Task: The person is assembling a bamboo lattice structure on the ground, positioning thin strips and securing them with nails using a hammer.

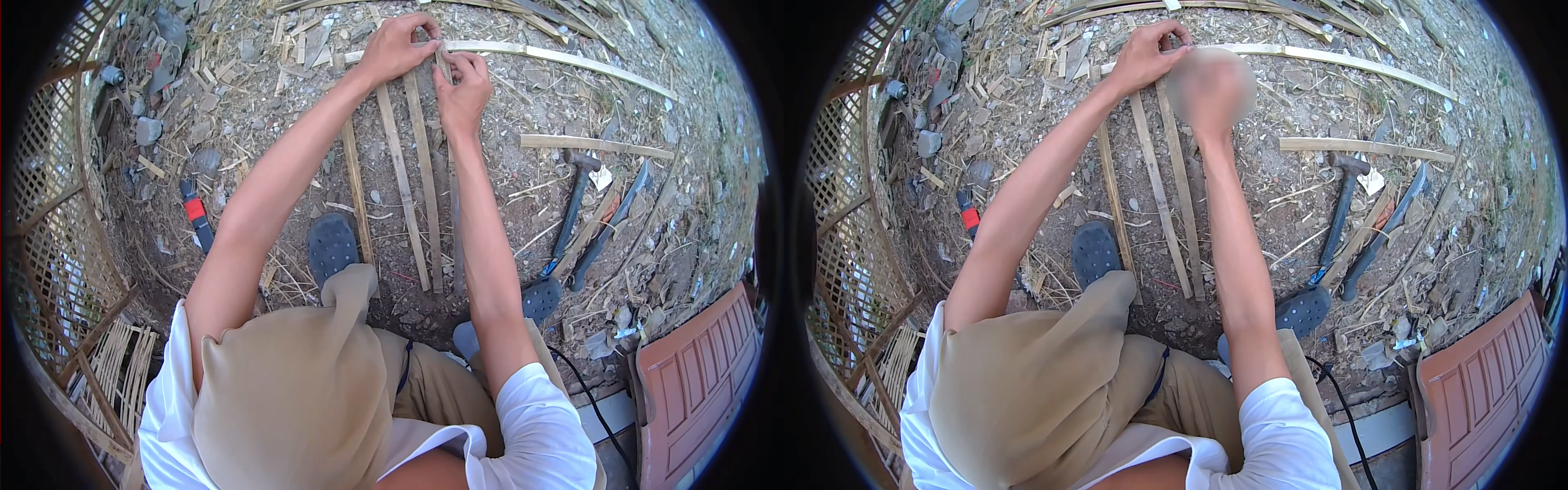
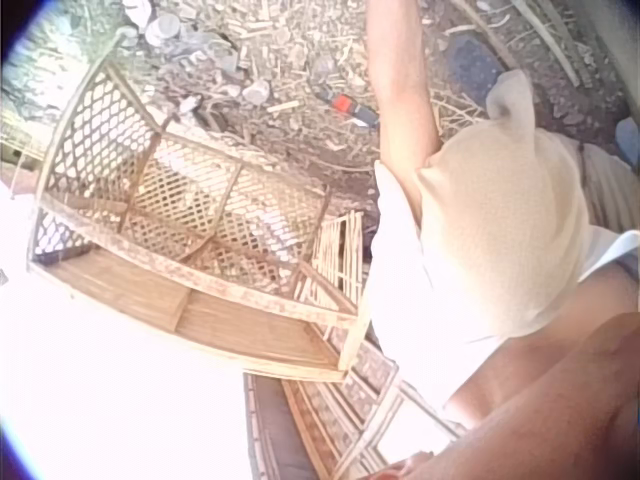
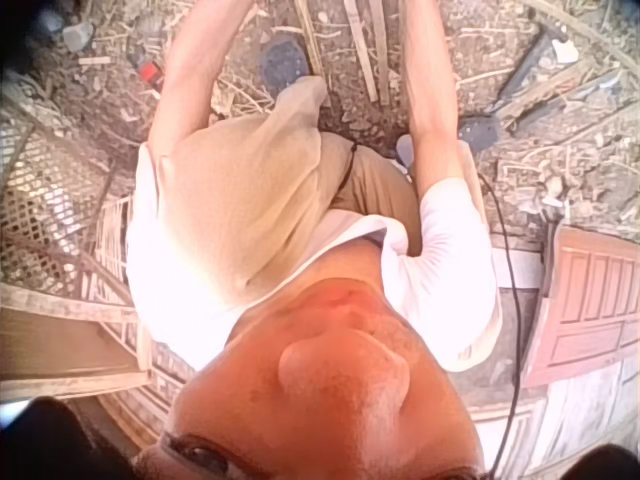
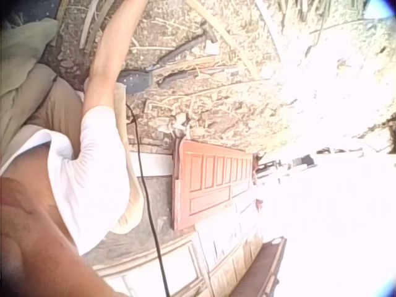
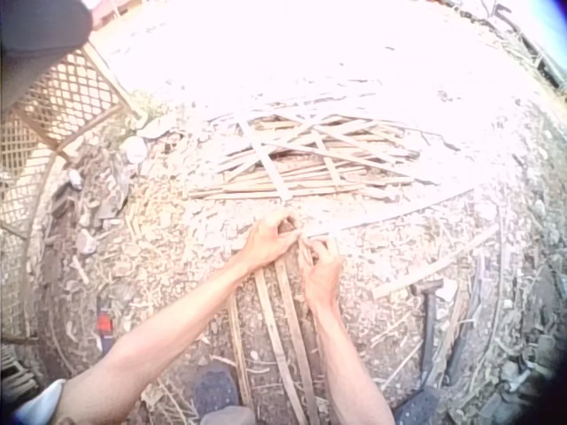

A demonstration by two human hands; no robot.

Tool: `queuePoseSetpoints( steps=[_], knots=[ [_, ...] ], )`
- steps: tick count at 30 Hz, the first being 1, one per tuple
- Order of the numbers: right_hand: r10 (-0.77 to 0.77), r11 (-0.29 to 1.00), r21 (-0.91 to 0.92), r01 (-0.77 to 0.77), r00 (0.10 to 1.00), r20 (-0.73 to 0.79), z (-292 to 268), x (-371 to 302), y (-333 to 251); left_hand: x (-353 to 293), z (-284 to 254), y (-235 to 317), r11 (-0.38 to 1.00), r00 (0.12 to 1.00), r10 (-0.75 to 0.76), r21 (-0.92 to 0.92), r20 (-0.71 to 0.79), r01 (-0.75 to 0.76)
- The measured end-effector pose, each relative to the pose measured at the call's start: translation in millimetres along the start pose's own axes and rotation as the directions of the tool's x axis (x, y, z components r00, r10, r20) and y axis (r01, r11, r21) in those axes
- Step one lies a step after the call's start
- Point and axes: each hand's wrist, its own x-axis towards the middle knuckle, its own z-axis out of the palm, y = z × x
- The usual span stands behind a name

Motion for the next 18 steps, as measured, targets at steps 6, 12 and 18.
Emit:
queuePoseSetpoints(
  steps=[6, 12, 18],
  knots=[
    [-0.014, 0.999, -0.050, 0.014, 1.000, 0.012, -1.9, 1.3, -2.9, 1.7, 2.4, -5.7, 0.999, 0.999, 0.052, -0.009, -0.007, -0.052],
    [-0.019, 1.000, 0.007, 0.019, 1.000, 0.004, 1.0, 0.4, 0.5, 1.5, 3.6, -12.2, 1.000, 1.000, 0.011, -0.002, 0.026, -0.011],
    [-0.018, 1.000, 0.006, 0.018, 1.000, 0.001, 0.5, 0.8, 2.1, 0.1, 1.4, -3.8, 0.998, 0.998, 0.061, -0.025, 0.015, -0.060]
  ],
)
